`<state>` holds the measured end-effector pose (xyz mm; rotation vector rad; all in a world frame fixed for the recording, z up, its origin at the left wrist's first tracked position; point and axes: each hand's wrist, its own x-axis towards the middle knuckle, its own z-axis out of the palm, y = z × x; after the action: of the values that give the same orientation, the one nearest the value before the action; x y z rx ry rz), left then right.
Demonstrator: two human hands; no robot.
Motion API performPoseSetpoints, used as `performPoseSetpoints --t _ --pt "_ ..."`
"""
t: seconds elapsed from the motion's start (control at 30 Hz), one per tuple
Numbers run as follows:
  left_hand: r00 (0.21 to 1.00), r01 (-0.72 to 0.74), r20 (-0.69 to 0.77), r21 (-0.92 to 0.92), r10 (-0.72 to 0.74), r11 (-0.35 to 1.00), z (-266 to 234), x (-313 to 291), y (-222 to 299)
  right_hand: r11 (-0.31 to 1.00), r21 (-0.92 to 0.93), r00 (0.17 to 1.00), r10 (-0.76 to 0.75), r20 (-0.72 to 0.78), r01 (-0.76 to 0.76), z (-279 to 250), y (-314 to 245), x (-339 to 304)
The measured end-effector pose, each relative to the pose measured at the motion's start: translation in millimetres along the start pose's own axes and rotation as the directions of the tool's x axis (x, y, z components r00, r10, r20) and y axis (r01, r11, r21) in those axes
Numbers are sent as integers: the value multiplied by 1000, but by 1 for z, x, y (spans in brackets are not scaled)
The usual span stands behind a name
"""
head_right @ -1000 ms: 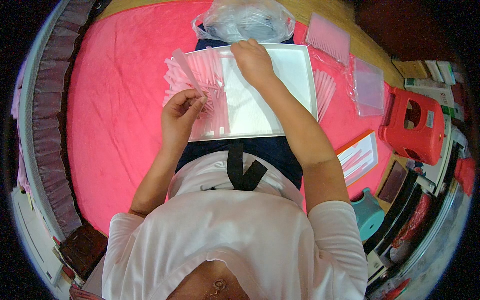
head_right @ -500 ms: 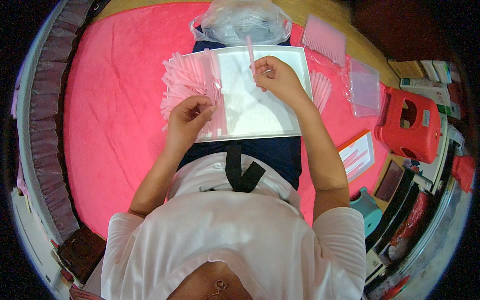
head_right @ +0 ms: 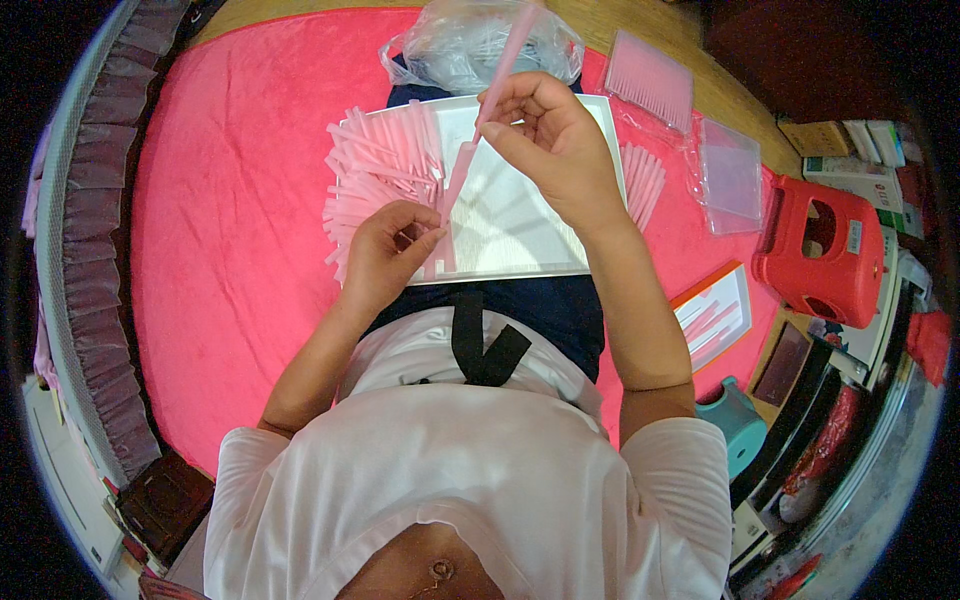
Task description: The person sits on a pink mat and repeatedly picks up pink plastic straws from a white tray. They insert a smaller straw into a larger one and place the assembled pair back into the tray. The person's bare feet are visible on the floor.
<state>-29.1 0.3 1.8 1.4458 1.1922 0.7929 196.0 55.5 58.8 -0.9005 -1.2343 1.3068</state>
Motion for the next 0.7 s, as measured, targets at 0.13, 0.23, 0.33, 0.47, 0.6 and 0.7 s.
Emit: performPoseSetpoints --t 0.13,0.23,0.33,0.47,0.6,0.7 --pt "1000 7 14 20 -7 1000 0 0 2 1000 -18 1000 -14 7 14 0 6 -2" --pt "1000 16 20 24 -17 1000 0 -1 2 997 -69 999 -24 43 27 -1 9 -4" --pt "1000 8 14 10 -8 1000 1 0 1 989 -145 996 -11 84 23 0 5 -5" --pt "1000 9 11 8 -9 1000 1 -1 0 988 -152 998 -31 57 39 0 6 -5" --pt "1000 14 14 -24 -13 1000 -1 -1 -5 993 -110 999 33 -34 -36 -3 15 1" --pt "998 -4 -56 -33 3 999 -6 1 -15 958 -273 995 75 -69 -92 1 42 4"
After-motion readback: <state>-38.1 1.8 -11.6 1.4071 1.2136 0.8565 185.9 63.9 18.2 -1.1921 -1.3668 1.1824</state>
